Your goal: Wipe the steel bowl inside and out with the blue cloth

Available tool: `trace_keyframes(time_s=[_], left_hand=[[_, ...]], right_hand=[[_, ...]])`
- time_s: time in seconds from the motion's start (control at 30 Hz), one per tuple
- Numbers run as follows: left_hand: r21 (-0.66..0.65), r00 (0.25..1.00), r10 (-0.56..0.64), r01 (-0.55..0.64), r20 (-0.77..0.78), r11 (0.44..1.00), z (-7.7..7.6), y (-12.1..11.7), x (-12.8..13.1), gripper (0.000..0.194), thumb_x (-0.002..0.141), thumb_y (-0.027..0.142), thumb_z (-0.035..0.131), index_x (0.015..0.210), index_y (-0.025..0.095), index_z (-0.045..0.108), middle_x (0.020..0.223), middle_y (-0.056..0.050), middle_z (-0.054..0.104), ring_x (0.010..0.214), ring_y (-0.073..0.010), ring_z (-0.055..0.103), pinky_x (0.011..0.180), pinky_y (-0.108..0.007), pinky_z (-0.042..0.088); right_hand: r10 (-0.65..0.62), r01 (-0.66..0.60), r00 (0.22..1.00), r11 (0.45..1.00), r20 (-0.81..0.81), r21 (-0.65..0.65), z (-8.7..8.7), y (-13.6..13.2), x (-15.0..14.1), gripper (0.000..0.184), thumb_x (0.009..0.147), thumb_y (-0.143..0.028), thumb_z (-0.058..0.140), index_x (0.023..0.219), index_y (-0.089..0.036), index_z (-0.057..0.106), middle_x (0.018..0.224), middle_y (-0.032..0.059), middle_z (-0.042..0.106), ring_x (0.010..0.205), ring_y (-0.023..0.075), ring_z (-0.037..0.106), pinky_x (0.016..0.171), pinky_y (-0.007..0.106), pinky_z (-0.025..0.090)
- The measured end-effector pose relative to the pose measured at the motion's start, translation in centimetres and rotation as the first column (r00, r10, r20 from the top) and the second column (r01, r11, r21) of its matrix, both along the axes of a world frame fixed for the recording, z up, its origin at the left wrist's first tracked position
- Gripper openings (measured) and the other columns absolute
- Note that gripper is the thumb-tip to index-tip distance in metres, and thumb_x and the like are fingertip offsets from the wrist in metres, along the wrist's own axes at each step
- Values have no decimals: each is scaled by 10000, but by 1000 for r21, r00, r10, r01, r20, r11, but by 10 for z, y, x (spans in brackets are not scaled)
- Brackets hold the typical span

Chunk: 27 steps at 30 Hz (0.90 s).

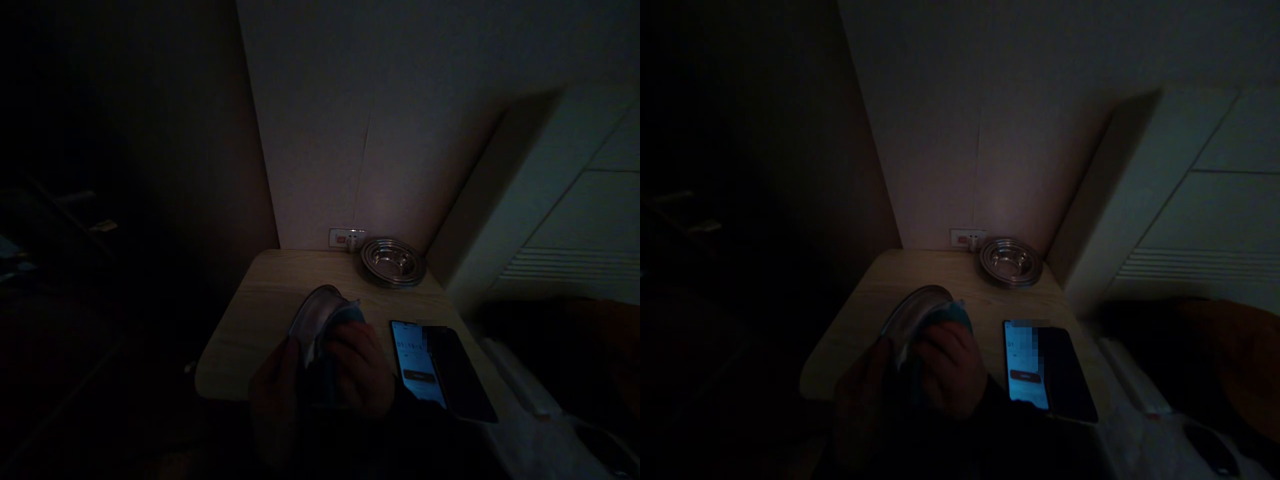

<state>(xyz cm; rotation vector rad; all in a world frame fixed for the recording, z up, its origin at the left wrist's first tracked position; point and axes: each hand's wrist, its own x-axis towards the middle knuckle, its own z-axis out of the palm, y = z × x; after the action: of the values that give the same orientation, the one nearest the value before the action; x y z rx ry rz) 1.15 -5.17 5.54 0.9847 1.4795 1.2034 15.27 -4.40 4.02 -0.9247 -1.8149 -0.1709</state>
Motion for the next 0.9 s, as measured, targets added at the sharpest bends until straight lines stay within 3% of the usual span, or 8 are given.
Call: trace_keyframes(time_s=[0.13, 0.27, 0.4, 0.57, 0.7, 0.9], left_hand=[[-8, 1000, 21, -21, 12, 1000, -3, 0, 1, 425, 741, 514, 537, 828, 133, 703, 793, -64, 713, 745, -220, 635, 641, -273, 484], [-31, 999, 32, -32, 1, 999, 5, 0, 4, 420, 721, 512, 545, 791, 129, 705, 761, -70, 712, 738, -231, 638, 642, -282, 489], [-75, 997, 75, -74, 8, 994, 8, 0, 5, 402, 719, 495, 550, 806, 135, 708, 795, -82, 720, 767, -238, 648, 669, -292, 496], [-92, 995, 79, -73, 61, 993, -3, -1, 0, 413, 731, 527, 545, 857, 168, 706, 852, -63, 724, 829, -228, 649, 704, -277, 496], [-89, 996, 75, -71, 43, 994, -9, -3, 1, 411, 721, 527, 564, 874, 173, 706, 889, -60, 721, 842, -229, 646, 701, -274, 499], [-47, 998, 55, -56, -12, 997, -3, -9, 7, 389, 727, 499, 555, 883, 181, 716, 912, -65, 722, 881, -240, 644, 766, -302, 499]], right_hand=[[-56, 54, 996, 998, -73, -24, 0, -4, -3, 314, 805, -91, 404, 1054, -166, 580, 1018, 107, 596, 975, 218, 531, 823, 387, 461], [-7, 7, 999, 1000, -34, 7, 0, 2, 0, 294, 808, -122, 428, 1046, -181, 590, 1014, 96, 607, 969, 217, 537, 814, 377, 469], [-117, 77, 959, 984, -257, -161, -9, 14, 12, 263, 826, -104, 412, 982, -206, 598, 984, 73, 621, 937, 191, 570, 802, 349, 477], [-202, 89, 884, 958, -421, -272, -25, 5, 18, 261, 847, -115, 420, 1024, -224, 578, 1016, 57, 614, 969, 177, 573, 834, 331, 469], [-148, 71, 935, 969, -322, -238, -14, -6, 10, 272, 849, -108, 443, 1054, -228, 575, 1033, 64, 596, 979, 184, 557, 828, 342, 469], [-69, 52, 995, 978, -77, -204, 11, -15, 2, 251, 825, -121, 512, 1041, -212, 601, 977, 73, 577, 929, 197, 545, 772, 341, 487]])
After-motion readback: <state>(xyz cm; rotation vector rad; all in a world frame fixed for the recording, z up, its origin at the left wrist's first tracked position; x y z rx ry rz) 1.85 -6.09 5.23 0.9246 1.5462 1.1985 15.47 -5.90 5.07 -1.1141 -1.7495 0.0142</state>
